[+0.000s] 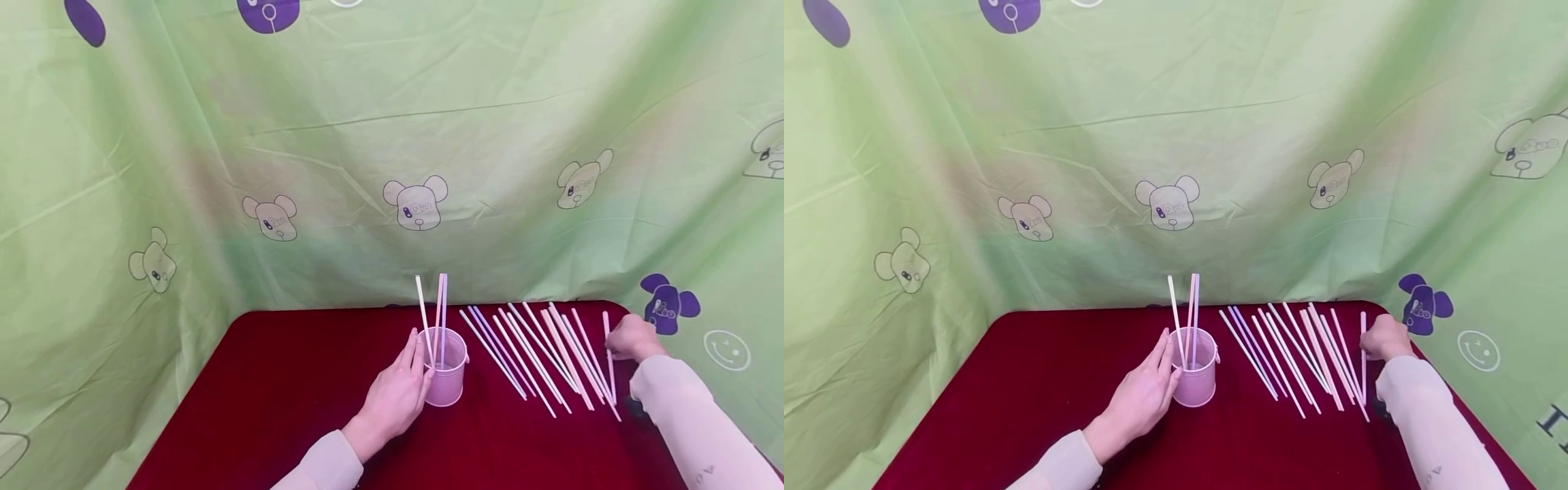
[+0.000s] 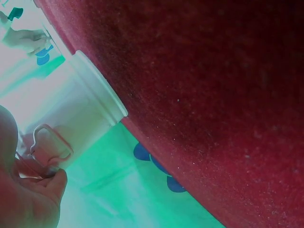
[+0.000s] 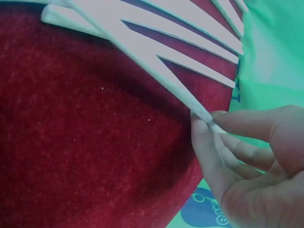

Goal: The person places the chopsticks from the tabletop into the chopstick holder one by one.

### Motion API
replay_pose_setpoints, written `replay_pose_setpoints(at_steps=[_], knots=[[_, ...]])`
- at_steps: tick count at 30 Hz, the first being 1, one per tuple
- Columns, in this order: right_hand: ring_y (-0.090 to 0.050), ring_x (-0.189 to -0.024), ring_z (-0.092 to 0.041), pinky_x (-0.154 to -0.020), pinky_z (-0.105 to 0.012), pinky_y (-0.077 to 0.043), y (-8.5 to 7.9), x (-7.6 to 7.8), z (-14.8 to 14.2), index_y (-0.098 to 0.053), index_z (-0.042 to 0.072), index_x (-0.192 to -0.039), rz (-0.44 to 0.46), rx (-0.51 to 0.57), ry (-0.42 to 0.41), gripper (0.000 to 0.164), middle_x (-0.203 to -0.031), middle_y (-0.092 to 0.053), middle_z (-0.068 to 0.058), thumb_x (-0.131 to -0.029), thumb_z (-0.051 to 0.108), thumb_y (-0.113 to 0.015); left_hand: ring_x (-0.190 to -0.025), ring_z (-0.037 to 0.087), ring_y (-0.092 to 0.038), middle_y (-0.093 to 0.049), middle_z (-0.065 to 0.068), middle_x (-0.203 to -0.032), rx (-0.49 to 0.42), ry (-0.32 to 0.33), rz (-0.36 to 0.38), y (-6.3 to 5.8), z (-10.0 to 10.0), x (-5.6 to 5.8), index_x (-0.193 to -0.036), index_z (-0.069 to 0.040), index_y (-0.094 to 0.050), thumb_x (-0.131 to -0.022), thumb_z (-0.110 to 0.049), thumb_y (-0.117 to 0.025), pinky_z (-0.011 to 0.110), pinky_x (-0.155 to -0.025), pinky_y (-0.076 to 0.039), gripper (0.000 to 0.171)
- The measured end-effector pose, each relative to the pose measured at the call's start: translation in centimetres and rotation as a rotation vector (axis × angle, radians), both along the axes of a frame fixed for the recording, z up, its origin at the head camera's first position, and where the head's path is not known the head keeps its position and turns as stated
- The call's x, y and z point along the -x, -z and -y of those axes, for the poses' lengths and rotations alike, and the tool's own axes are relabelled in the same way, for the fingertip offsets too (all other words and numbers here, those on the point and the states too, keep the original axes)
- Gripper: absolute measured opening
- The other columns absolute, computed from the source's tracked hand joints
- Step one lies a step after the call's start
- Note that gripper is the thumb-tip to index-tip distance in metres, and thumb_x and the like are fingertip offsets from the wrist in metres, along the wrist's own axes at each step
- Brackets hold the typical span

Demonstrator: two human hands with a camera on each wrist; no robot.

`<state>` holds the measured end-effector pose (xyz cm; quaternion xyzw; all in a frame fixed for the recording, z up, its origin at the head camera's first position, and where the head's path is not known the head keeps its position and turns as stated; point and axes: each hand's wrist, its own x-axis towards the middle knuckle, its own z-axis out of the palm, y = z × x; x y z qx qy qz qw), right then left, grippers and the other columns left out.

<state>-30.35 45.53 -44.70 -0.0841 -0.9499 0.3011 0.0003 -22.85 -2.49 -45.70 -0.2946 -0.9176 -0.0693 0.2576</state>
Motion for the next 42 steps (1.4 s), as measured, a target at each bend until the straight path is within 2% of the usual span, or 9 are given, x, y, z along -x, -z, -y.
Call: replay_pose_setpoints(at_steps=[3,6,12,17,20,24,30,35,42], knots=[[-0.066,-0.054,-0.019,-0.059,-0.032,-0.056,0.0,0.0,-0.4,-0.062,-0.014,-0.077,0.035,0.247,0.01,0.014,-0.058,-0.064,-0.006,-0.071,-0.003,-0.057,-0.127,0.022,-0.046,-0.027,0.02,-0.15,0.001,0.0,-0.005,0.0,0.0,0.0,-0.143,0.004,-0.033,-0.101,-0.038,-0.029,0.028,-0.07,-0.055,0.059],[-0.067,-0.06,-0.02,-0.064,-0.033,-0.057,-0.5,0.0,-0.3,-0.051,-0.027,-0.096,0.061,0.479,0.005,0.027,-0.065,-0.066,-0.011,-0.078,-0.008,-0.056,-0.127,0.022,-0.045,-0.027,0.02,-0.15,0.002,0.0,-0.009,0.0,0.0,0.0,-0.143,0.004,-0.032,-0.101,-0.038,-0.029,0.028,-0.07,-0.055,0.059],[-0.068,-0.073,-0.016,-0.076,-0.034,-0.055,-1.9,0.1,1.0,-0.042,-0.026,-0.11,0.063,0.691,-0.07,0.031,-0.08,-0.066,-0.007,-0.088,-0.007,-0.052,-0.127,0.022,-0.045,-0.027,0.02,-0.15,-0.003,-0.001,-0.006,0.1,0.0,0.0,-0.143,0.003,-0.032,-0.101,-0.038,-0.03,0.028,-0.071,-0.055,0.059],[-0.069,-0.076,-0.016,-0.078,-0.035,-0.054,-3.3,0.1,2.9,-0.052,-0.016,-0.104,0.016,0.794,-0.156,0.017,-0.081,-0.068,-0.004,-0.092,-0.004,-0.05,-0.127,0.022,-0.045,-0.026,0.02,-0.15,-0.008,-0.001,-0.004,0.1,0.0,0.0,-0.144,0.003,-0.031,-0.101,-0.038,-0.03,0.029,-0.072,-0.055,0.059],[-0.069,-0.075,-0.017,-0.077,-0.033,-0.054,-4.0,0.1,4.3,-0.05,-0.018,-0.105,-0.038,0.84,-0.165,0.019,-0.08,-0.069,-0.004,-0.093,-0.004,-0.05,-0.128,0.022,-0.044,-0.026,0.02,-0.151,-0.009,0.0,-0.004,0.1,0.0,0.0,-0.144,0.004,-0.031,-0.101,-0.038,-0.03,0.029,-0.072,-0.055,0.059],[-0.069,-0.075,-0.018,-0.076,-0.03,-0.054,-5.0,0.2,6.4,-0.04,-0.024,-0.113,-0.129,0.88,-0.173,0.032,-0.08,-0.067,-0.005,-0.092,-0.004,-0.053,-0.127,0.022,-0.045,-0.025,0.02,-0.151,-0.008,-0.001,0.003,0.2,0.0,0.0,-0.144,0.003,-0.031,-0.101,-0.038,-0.029,0.029,-0.07,-0.055,0.059],[-0.069,-0.075,-0.018,-0.072,-0.029,-0.055,-6.8,0.2,9.7,-0.044,-0.02,-0.111,-0.241,0.959,-0.196,0.032,-0.079,-0.069,-0.004,-0.089,-0.003,-0.059,-0.127,0.021,-0.045,-0.024,0.019,-0.151,-0.012,-0.007,0.022,0.1,0.0,0.1,-0.145,0.003,-0.029,-0.102,-0.039,-0.026,0.029,-0.069,-0.055,0.06],[-0.069,-0.078,-0.019,-0.074,-0.029,-0.054,-8.1,0.0,12.0,-0.048,-0.013,-0.111,-0.269,0.958,-0.188,0.031,-0.083,-0.069,-0.003,-0.087,0.001,-0.063,-0.128,0.021,-0.044,-0.023,0.018,-0.152,-0.017,-0.008,0.033,0.2,0.0,0.0,-0.145,0.003,-0.029,-0.102,-0.039,-0.026,0.028,-0.07,-0.055,0.06],[-0.069,-0.076,-0.024,-0.075,-0.034,-0.054,-10.0,0.3,14.9,-0.052,-0.014,-0.109,-0.357,1.011,-0.215,0.031,-0.084,-0.068,-0.007,-0.085,0.0,-0.066,-0.127,0.021,-0.045,-0.023,0.019,-0.152,-0.011,-0.012,0.031,0.0,0.0,-0.1,-0.145,0.003,-0.029,-0.102,-0.039,-0.026,0.028,-0.071,-0.055,0.06]])
